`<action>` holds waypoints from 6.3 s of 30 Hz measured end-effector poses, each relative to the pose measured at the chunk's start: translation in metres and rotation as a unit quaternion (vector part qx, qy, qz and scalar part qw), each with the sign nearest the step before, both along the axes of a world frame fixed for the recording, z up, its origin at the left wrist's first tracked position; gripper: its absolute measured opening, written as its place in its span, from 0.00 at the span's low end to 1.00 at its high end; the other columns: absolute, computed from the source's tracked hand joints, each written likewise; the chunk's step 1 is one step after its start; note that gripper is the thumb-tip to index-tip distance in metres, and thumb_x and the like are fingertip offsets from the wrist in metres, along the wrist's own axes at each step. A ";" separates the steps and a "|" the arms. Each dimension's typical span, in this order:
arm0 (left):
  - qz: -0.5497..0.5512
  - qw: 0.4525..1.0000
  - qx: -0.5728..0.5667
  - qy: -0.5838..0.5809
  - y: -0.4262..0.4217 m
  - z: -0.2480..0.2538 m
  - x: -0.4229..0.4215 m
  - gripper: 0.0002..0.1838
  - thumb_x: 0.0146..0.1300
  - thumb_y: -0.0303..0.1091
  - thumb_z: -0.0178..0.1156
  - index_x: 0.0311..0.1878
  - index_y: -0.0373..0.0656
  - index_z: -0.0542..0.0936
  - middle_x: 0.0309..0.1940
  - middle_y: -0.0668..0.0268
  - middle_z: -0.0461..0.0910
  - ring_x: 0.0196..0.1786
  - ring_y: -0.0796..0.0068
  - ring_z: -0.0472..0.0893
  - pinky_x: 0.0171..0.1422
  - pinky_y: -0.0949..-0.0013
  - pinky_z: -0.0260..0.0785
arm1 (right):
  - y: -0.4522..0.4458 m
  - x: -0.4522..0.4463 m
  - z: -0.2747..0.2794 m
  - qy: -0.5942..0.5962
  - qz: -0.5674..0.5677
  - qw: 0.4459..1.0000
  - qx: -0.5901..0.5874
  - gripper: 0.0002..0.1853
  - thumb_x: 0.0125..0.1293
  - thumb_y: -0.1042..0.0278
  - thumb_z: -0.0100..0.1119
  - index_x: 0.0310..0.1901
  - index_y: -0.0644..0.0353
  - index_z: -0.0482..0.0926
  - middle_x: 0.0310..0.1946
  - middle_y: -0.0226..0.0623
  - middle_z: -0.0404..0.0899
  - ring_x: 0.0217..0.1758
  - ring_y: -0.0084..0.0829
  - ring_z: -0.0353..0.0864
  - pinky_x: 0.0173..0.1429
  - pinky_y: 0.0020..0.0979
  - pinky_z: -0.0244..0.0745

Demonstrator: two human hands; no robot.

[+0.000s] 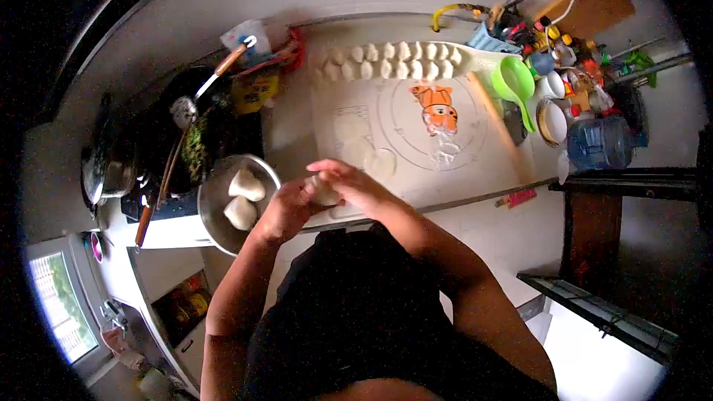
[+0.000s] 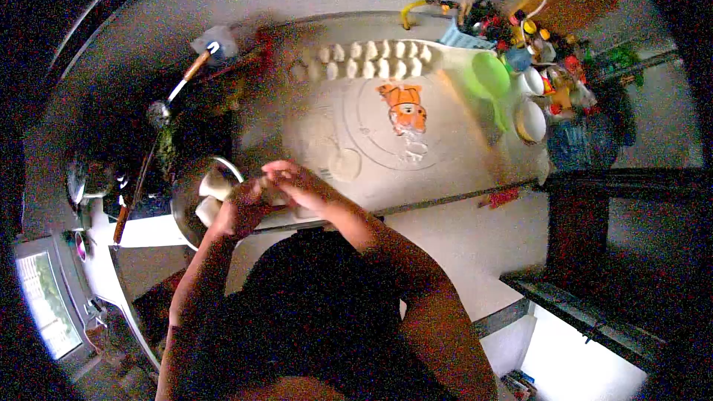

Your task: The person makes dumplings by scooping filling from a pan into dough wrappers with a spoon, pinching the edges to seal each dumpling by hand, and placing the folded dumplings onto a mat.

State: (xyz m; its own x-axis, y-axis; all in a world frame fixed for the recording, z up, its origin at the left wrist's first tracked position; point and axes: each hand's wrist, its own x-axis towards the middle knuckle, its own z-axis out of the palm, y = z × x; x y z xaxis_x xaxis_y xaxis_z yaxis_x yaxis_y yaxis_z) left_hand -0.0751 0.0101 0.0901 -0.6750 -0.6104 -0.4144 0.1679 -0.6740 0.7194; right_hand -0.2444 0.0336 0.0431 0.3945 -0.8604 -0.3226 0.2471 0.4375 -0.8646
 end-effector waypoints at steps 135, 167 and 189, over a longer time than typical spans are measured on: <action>0.486 0.848 0.172 0.121 0.024 -0.060 0.234 0.21 0.58 0.38 0.55 0.53 0.39 0.70 0.47 0.58 0.76 0.50 0.59 0.75 0.56 0.54 0.67 | -0.166 0.191 0.011 0.185 -0.118 0.975 0.040 0.14 0.61 0.66 0.50 0.39 0.70 0.74 0.27 0.48 0.79 0.21 0.28 0.77 0.25 0.25 0.75; 0.554 0.772 0.172 0.261 -0.133 -0.022 0.183 0.22 0.69 0.42 0.33 0.56 0.40 0.68 0.52 0.56 0.71 0.55 0.59 0.71 0.64 0.53 0.60 | -0.126 0.197 0.058 0.156 -0.145 0.920 -0.330 0.12 0.66 0.73 0.47 0.46 0.71 0.74 0.35 0.45 0.79 0.32 0.30 0.80 0.39 0.29 0.78; 0.549 0.734 0.185 0.356 -0.112 -0.007 0.200 0.23 0.70 0.44 0.30 0.50 0.35 0.68 0.49 0.51 0.72 0.53 0.58 0.73 0.60 0.56 0.66 | -0.110 0.175 0.073 0.346 -0.021 0.596 -0.724 0.13 0.51 0.81 0.57 0.41 0.67 0.78 0.32 0.45 0.78 0.39 0.41 0.79 0.43 0.32 0.76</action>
